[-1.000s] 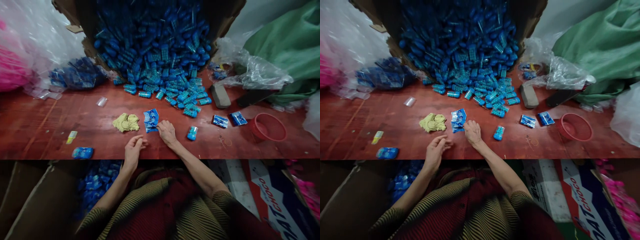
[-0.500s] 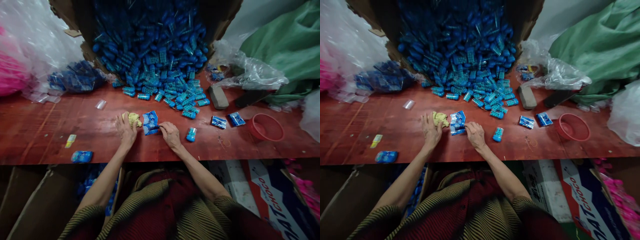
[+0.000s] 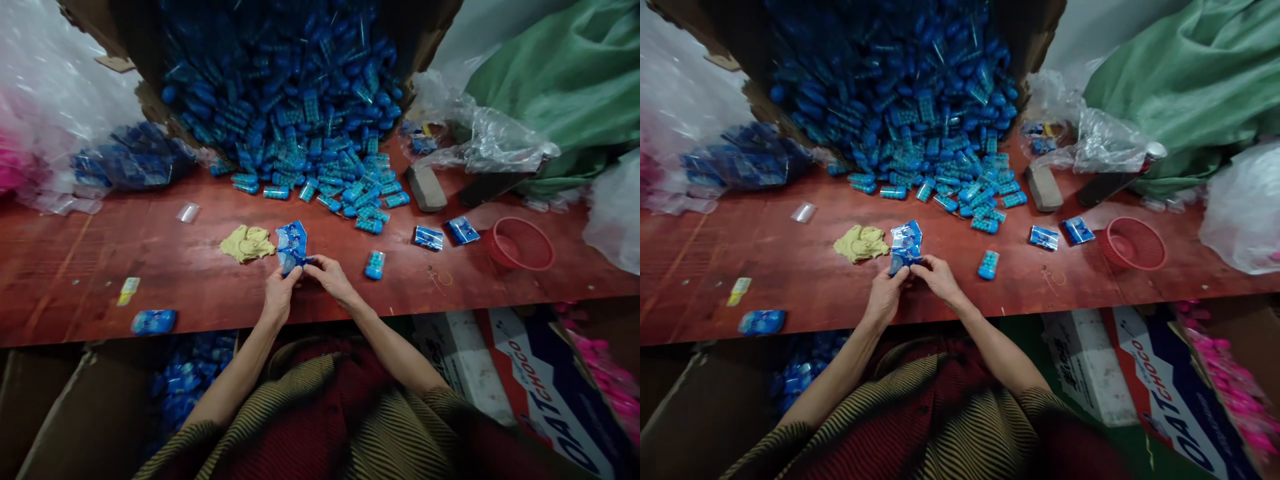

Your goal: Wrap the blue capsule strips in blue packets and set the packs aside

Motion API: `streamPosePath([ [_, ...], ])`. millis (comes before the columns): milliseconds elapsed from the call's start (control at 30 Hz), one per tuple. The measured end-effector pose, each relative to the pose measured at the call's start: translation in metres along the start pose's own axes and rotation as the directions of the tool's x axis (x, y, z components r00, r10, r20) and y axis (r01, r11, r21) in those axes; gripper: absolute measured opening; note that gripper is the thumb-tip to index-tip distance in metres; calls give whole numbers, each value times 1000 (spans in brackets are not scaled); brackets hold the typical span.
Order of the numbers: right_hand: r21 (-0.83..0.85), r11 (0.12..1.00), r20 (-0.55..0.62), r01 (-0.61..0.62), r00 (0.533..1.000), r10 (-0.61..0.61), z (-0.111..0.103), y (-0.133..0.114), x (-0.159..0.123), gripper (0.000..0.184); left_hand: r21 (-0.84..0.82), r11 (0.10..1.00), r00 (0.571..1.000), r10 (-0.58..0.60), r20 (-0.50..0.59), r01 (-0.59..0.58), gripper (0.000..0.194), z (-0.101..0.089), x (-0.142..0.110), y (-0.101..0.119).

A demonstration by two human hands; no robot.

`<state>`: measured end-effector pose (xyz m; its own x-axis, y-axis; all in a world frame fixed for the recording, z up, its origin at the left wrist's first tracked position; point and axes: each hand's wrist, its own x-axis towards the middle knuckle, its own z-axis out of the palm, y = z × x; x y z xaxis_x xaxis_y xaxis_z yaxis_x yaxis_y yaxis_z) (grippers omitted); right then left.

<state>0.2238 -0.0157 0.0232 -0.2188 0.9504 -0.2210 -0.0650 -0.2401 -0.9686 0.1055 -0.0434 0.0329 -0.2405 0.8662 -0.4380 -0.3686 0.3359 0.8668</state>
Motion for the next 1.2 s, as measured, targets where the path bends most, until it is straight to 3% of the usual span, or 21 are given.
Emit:
streamPosePath([
  [133, -17, 1000, -52, 18, 998, -19, -3, 0, 1, 18, 48, 998, 997, 38, -64, -35, 28, 1, -1, -4],
  [267, -60, 998, -61, 7, 998, -11, 0, 5, 2, 22, -95, 995, 999, -16, -35, 12, 30, 10, -3, -3],
  [500, -430, 902, -230, 48, 960, -161, 7, 2, -1, 29, -162, 987, 992, -37, -118, 17, 25, 28, 5, -7],
  [700, -595, 803, -248, 37, 942, -227, 6, -2, -4, 25, -200, 979, 992, -60, -111, 36, 26, 38, 8, -9],
  [833, -498, 866, -235, 51, 953, -192, 1, 4, -4, 26, -235, 969, 990, -107, -96, 82, 27, 44, 2, -8],
  [933, -379, 922, -234, 74, 957, -173, -2, 11, -10, 28, -250, 967, 994, -69, -88, 45, 25, 47, -5, -13],
  [1000, -356, 931, -285, 80, 940, -190, -4, 14, -14, 28, -218, 976, 993, -19, -120, -7, 22, 48, -9, -18],
  [1100, -336, 939, -247, 70, 956, -160, -9, 17, -16, 24, -186, 982, 990, -39, -134, 13, 20, 43, -10, -22],
  [1200, -416, 904, -257, 99, 941, -221, -15, 18, -16, 22, -210, 969, 991, -134, 4, 132, 19, 34, -12, -20],
])
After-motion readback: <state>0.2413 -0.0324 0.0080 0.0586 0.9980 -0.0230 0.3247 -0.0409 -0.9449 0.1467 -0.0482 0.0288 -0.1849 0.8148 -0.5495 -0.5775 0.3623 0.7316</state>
